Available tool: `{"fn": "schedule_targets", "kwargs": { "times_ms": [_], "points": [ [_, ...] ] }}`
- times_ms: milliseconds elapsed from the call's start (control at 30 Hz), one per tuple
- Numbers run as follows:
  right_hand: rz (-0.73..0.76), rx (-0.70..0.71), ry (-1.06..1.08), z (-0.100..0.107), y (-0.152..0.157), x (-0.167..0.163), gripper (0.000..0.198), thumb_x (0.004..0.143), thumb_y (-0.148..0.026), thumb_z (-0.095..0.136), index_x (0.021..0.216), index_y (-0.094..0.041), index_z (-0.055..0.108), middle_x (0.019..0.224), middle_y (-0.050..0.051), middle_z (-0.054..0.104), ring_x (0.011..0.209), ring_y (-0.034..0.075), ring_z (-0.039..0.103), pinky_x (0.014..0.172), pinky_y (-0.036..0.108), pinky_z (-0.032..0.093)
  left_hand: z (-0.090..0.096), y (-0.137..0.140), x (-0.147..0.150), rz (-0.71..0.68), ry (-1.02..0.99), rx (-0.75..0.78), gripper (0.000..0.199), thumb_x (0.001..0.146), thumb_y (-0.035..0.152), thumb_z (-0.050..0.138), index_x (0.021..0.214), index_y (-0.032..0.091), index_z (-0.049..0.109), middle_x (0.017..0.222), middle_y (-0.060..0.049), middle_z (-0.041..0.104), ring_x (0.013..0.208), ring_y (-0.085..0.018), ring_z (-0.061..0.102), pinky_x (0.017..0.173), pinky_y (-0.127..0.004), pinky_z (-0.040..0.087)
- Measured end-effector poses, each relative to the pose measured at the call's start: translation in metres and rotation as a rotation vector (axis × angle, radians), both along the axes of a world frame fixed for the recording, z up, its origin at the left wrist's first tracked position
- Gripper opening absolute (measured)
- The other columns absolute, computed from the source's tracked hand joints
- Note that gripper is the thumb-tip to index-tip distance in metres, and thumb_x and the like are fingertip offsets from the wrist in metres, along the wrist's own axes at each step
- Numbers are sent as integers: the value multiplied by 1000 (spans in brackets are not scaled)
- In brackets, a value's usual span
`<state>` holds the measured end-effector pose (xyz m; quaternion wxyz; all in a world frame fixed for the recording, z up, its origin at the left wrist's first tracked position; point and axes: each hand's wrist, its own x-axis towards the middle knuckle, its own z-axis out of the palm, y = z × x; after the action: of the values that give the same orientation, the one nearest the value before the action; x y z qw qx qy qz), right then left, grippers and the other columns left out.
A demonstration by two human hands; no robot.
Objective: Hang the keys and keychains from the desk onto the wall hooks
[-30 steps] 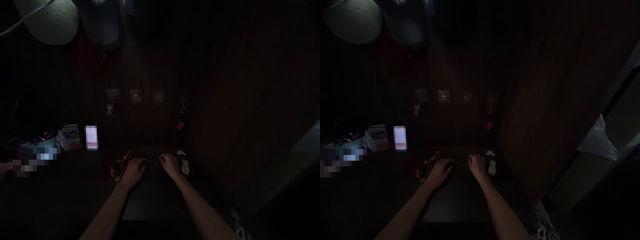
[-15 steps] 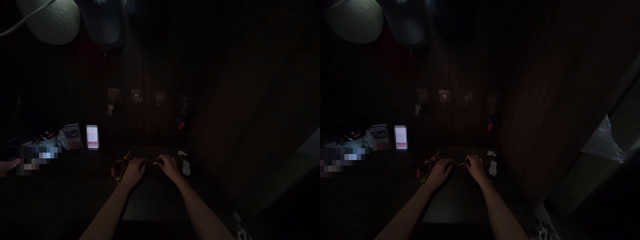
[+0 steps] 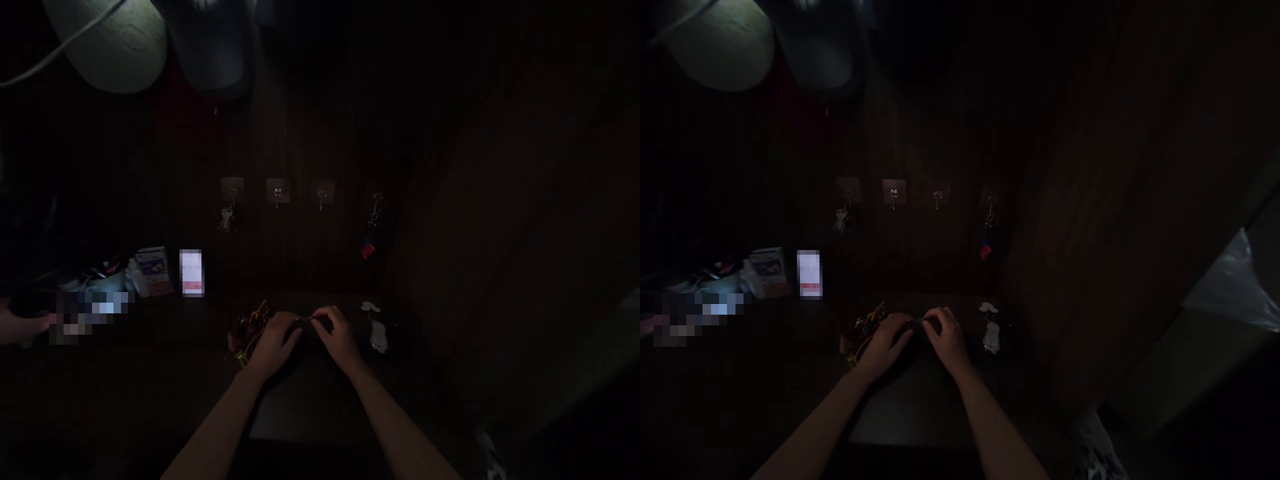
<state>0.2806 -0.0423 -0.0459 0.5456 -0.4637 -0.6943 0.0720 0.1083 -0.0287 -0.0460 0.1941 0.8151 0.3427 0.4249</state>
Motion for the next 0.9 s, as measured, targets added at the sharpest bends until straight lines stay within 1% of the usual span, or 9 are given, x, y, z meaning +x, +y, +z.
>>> {"fn": "schedule_targets", "kwargs": {
  "times_ms": [133,267,367,433,500,567,667,767,900],
  "points": [
    [24,-75,145,-1,2,-1,6,77,-27,56,81,-22,58,80,1,62,80,17,58,75,29,44,3,-2,0,-29,-127,-192,26,85,31,47,102,21,63,99,-6,65,95,-20,58,87,-33,42],
    [46,-165,347,3,3,-2,12,73,-32,60,78,-21,58,76,0,62,76,18,59,72,29,44,8,-3,2,-81,-360,-476,29,81,35,54,104,20,63,83,-2,68,84,-18,61,82,-30,44],
    [52,-205,473,6,4,-1,16,69,-35,64,76,-21,59,74,0,62,73,18,58,69,28,44,7,-1,4,-211,-559,-731,35,77,36,60,106,17,63,76,-3,68,76,-18,62,77,-31,45],
    [48,-226,542,7,5,0,18,67,-35,66,75,-21,61,74,0,63,73,18,58,69,28,44,5,0,2,-328,-682,-880,37,76,35,64,107,15,62,77,-5,67,74,-16,62,74,-30,45],
    [44,-249,608,7,7,2,19,66,-36,67,76,-21,62,74,0,63,73,17,58,69,28,44,5,2,0,-427,-770,-986,38,75,30,65,110,14,61,82,-6,67,74,-15,62,73,-29,45],
    [39,-268,676,6,8,4,20,65,-36,68,78,-21,62,74,0,64,74,17,59,69,28,44,6,2,-3,-489,-822,-1054,38,76,24,65,113,15,60,94,-9,66,77,-14,63,74,-29,45],
    [33,-278,751,5,10,7,23,65,-37,69,79,-21,62,74,0,65,73,17,60,67,27,45,10,0,-6,-520,-840,-1098,38,78,21,63,115,18,58,112,-11,61,81,-15,63,79,-33,46],
    [29,-289,794,5,10,9,26,63,-39,70,79,-20,62,71,0,65,69,16,60,63,27,45,11,-1,-7,-556,-808,-1135,37,81,26,59,117,19,57,121,-13,57,90,-19,63,82,-37,46],
    [17,-306,815,4,10,11,27,64,-40,69,81,-20,63,71,1,66,67,16,61,57,25,45,8,1,-8,-627,-720,-1172,38,85,36,50,120,22,54,134,-12,47,106,-23,58,88,-37,44]
  ]
}}
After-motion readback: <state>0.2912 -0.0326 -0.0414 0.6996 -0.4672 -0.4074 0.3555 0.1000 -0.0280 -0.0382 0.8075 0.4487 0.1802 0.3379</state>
